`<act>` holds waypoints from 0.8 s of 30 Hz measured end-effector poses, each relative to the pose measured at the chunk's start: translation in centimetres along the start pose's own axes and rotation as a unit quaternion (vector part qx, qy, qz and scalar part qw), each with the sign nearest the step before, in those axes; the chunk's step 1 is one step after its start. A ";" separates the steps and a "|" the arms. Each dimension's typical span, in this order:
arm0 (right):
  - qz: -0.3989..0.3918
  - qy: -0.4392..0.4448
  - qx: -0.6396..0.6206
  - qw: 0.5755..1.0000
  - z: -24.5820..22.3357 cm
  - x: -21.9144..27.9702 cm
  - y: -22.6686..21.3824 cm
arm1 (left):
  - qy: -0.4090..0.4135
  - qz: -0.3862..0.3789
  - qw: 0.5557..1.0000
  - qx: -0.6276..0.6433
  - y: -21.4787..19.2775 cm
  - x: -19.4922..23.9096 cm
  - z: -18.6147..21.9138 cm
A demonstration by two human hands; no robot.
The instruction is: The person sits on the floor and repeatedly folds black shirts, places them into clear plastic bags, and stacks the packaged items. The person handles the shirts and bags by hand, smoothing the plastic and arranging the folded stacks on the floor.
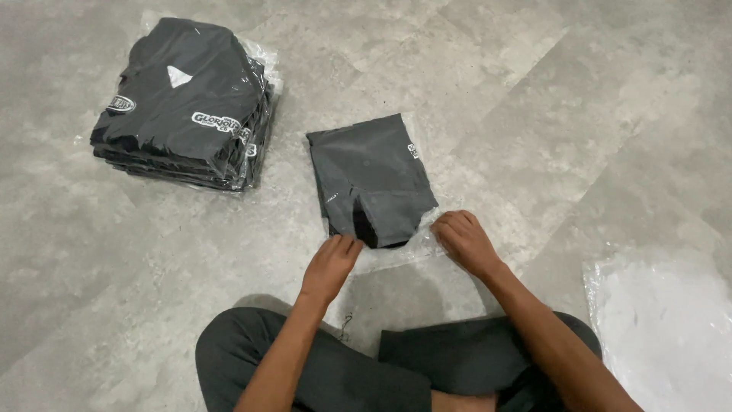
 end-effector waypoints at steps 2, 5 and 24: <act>0.027 -0.012 -0.016 0.999 0.2 0.0 -0.4 | 0.017 -0.002 1.000 0.006 1.5 0.9 -0.6; 0.049 -0.043 -0.053 0.996 0.0 0.0 -1.9 | 0.047 -0.019 0.999 0.013 1.4 1.7 -1.1; -0.075 -0.260 -0.107 0.957 0.5 -1.1 -3.8 | 0.168 -0.289 0.939 0.083 -1.2 2.7 -4.2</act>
Point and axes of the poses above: each hand's wrist, its own x-axis away from the middle knuckle, its own y-axis out of the palm, z = x × y, the point moved 2 cm from there along -x, towards the middle knuckle, and after that the axes turned 4 degrees about y, right-handed, at the moved point
